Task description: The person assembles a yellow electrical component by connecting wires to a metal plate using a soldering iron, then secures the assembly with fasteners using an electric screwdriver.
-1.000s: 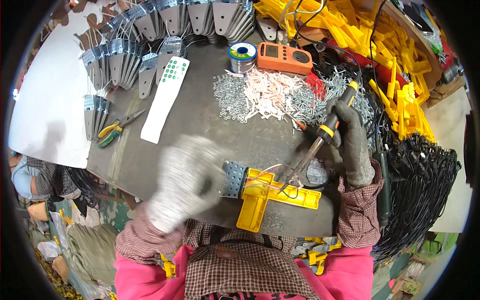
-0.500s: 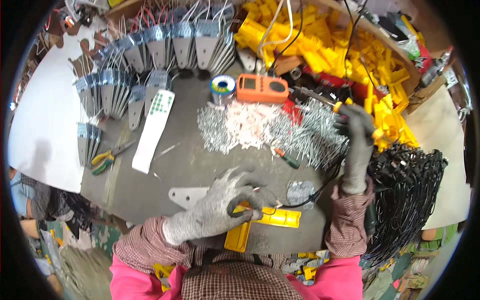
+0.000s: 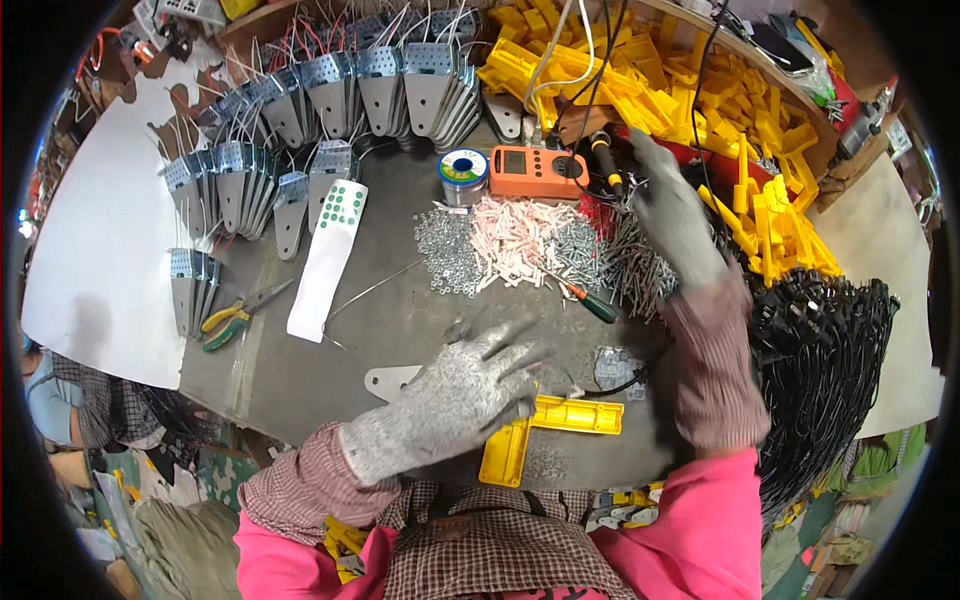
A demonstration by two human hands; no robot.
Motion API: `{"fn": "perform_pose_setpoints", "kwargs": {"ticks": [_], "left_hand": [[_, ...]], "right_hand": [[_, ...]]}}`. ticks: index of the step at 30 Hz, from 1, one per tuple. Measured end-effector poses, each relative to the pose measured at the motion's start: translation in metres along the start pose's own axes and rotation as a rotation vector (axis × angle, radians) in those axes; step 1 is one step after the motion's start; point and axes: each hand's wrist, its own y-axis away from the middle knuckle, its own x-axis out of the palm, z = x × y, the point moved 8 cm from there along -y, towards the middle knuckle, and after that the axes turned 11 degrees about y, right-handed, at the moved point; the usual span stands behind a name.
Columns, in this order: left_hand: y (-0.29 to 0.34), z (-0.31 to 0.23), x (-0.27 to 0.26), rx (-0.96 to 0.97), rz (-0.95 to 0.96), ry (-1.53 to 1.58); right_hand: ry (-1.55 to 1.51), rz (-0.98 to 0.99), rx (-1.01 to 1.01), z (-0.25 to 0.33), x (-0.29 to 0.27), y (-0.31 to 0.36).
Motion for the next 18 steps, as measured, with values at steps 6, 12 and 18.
{"fn": "perform_pose_setpoints", "kwargs": {"ticks": [6,12,18], "left_hand": [[-0.054,-0.024,0.029,-0.073,0.187,0.034],[-0.059,-0.014,0.005,-0.134,0.014,0.553],[-0.032,0.003,0.009,-0.086,-0.157,0.291]], "right_hand": [[-0.552,0.353,0.248,0.047,-0.013,0.111],[-0.023,0.523,0.054,0.075,-0.039,0.151],[-0.366,0.671,0.243,0.073,-0.028,0.149]]}}
